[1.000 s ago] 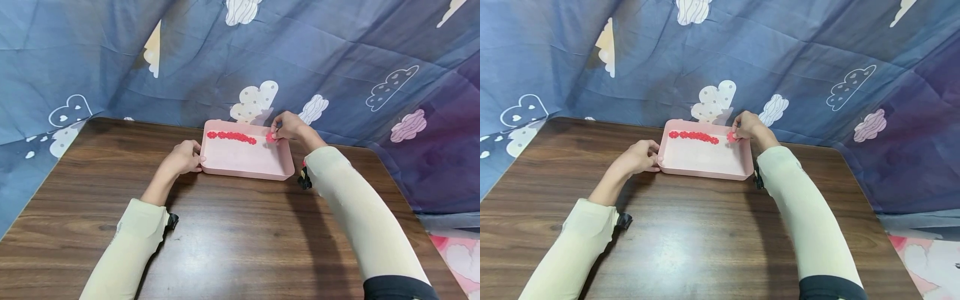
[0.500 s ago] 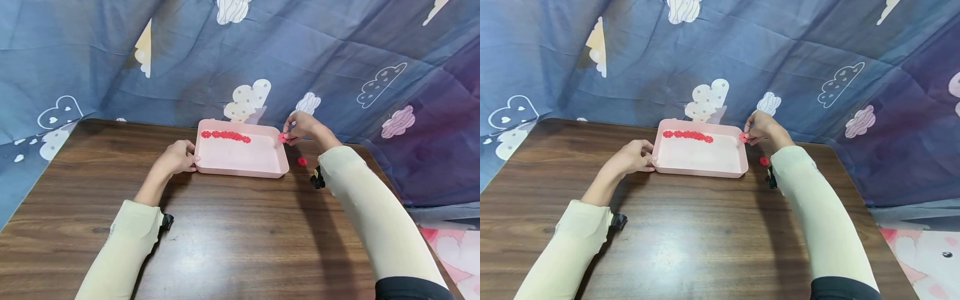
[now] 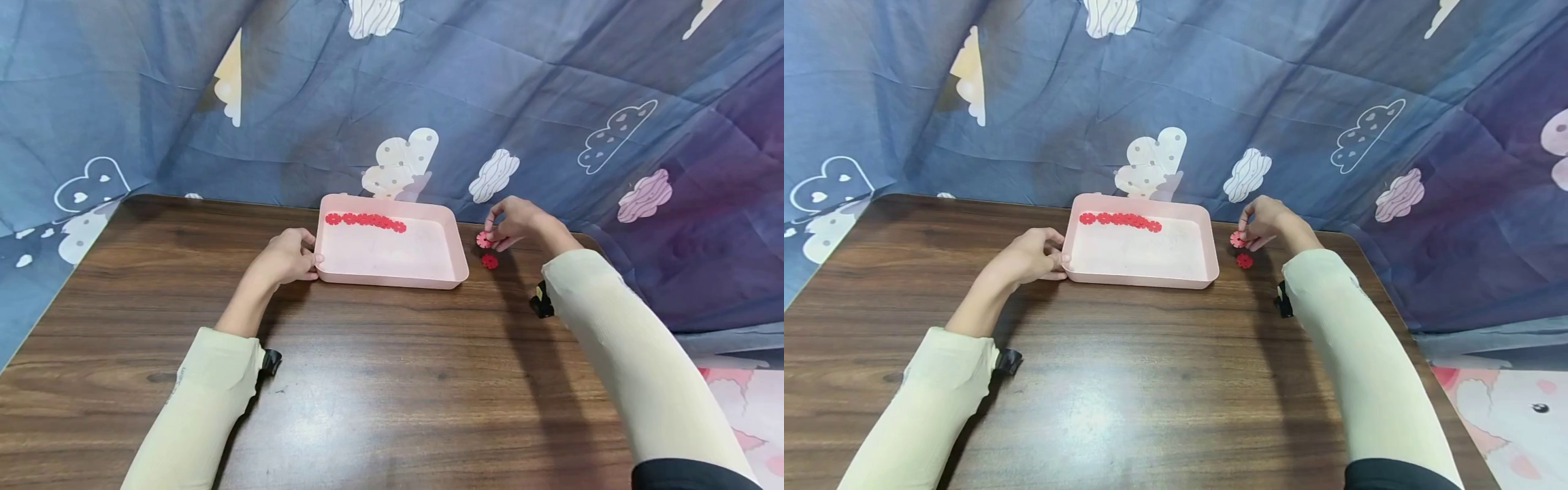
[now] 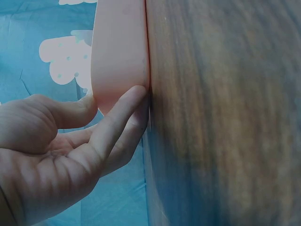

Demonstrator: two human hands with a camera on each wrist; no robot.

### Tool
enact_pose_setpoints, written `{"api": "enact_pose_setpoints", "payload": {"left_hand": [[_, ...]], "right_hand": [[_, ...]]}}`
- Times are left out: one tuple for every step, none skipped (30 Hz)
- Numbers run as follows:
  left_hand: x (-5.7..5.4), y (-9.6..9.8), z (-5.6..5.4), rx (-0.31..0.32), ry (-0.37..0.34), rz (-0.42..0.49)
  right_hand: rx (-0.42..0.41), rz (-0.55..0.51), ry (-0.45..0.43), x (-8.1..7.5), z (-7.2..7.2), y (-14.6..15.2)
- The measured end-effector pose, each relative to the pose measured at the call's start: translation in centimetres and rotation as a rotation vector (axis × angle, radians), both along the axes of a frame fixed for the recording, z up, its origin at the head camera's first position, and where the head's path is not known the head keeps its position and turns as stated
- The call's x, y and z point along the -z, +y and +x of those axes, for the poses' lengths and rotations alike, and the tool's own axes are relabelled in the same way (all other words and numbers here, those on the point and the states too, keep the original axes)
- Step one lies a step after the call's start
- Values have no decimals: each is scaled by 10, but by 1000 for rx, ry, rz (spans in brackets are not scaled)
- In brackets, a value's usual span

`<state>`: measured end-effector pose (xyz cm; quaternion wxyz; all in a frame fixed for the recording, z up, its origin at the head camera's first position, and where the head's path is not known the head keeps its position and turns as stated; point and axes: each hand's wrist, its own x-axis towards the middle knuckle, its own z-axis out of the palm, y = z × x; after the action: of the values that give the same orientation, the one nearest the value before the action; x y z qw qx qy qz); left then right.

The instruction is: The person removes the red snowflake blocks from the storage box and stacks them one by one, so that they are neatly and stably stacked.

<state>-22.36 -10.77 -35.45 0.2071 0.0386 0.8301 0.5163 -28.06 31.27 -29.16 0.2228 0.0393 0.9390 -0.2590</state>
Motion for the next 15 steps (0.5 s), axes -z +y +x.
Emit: {"api": "enact_pose_setpoints", "payload": {"left_hand": [[0, 0, 0, 0, 1, 0], [0, 0, 0, -1, 0, 1], [0, 0, 0, -1, 0, 2], [0, 0, 1, 0, 0, 3], [-1, -1, 1, 0, 0, 4], [0, -1, 1, -1, -1, 7], [0, -1, 1, -2, 0, 8], [0, -1, 1, -3, -1, 10], [0, -1, 1, -2, 0, 12], [0, -1, 0, -2, 1, 14], [1, 0, 0, -3, 0, 16], [1, 0, 0, -3, 1, 16], [1, 0, -1, -3, 2, 16], [1, 0, -1, -2, 2, 17], [2, 0, -1, -1, 3, 19]], "right_hand": [[3, -2, -11, 2, 0, 2], [4, -5, -25, 3, 1, 5], [7, -15, -39, 5, 1, 7], [9, -23, -50, 6, 2, 9], [12, -32, -59, 7, 3, 11], [17, -51, -69, 8, 4, 12], [18, -67, -79, 9, 5, 14], [17, -86, -93, 9, 6, 15], [18, -101, -105, 10, 7, 17], [14, -114, -116, 11, 8, 18], [13, -127, -127, 11, 9, 19], [12, -139, -136, 12, 9, 21], [13, -148, -146, 13, 10, 22], [15, -156, -155, 14, 10, 23], [20, -161, -161, 15, 11, 23]]}}
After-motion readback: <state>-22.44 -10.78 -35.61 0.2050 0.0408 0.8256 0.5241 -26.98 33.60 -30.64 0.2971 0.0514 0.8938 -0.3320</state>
